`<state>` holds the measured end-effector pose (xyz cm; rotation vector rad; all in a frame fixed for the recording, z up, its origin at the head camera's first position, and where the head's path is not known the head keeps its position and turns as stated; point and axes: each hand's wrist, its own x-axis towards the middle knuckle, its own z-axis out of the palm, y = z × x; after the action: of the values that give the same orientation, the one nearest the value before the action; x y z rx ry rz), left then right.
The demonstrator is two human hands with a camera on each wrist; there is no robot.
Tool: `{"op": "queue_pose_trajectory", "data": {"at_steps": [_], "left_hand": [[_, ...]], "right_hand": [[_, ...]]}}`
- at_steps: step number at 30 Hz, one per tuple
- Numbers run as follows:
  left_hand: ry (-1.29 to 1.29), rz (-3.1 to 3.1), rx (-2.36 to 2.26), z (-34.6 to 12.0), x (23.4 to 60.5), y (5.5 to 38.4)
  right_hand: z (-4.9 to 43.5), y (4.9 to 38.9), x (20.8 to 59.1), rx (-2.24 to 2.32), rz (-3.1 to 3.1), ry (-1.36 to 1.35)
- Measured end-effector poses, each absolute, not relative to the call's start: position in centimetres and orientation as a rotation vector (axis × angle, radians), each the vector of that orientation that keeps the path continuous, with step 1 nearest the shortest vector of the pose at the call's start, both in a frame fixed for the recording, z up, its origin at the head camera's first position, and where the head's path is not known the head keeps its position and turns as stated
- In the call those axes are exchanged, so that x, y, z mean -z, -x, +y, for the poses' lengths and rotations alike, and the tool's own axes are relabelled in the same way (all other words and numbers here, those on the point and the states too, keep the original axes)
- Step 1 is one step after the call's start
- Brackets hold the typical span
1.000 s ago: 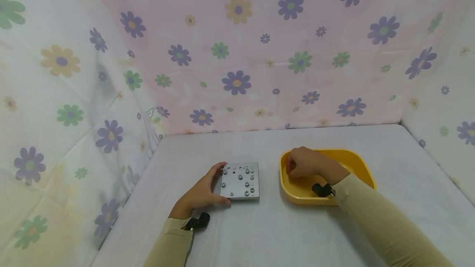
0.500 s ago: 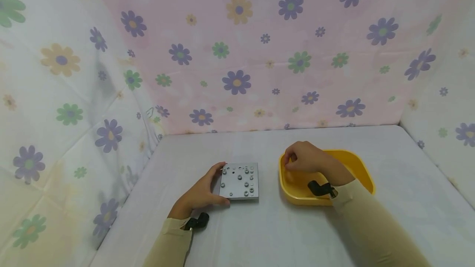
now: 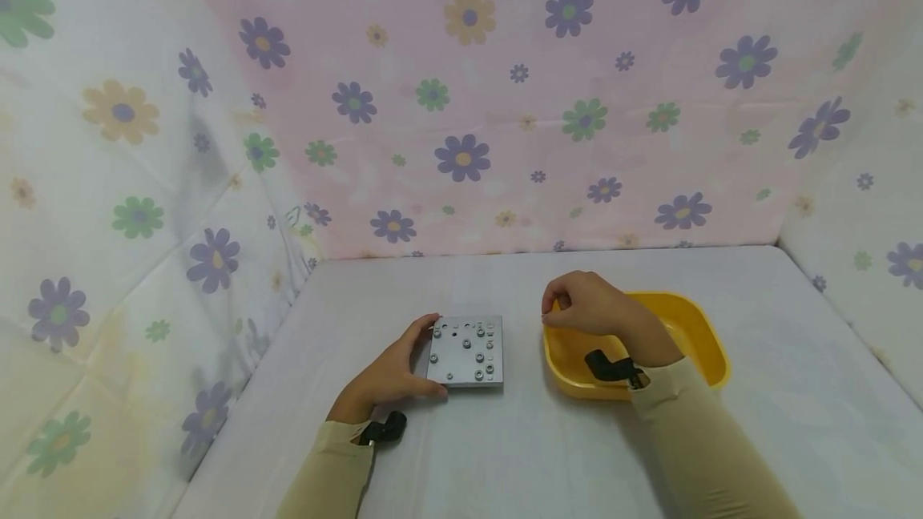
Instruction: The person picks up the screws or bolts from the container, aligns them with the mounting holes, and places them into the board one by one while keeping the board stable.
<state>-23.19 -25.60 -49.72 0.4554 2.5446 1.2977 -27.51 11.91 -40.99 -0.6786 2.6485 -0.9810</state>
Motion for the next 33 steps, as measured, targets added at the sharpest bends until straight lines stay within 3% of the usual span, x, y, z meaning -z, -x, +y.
{"op": "queue_pose_trajectory", "data": {"at_steps": [33], "left_hand": [[-0.391,2.559,-1.286,-25.1,49.5,23.5]], "right_hand": [[7.7,27.7,39.7,1.328,2.620,0.721]]}}
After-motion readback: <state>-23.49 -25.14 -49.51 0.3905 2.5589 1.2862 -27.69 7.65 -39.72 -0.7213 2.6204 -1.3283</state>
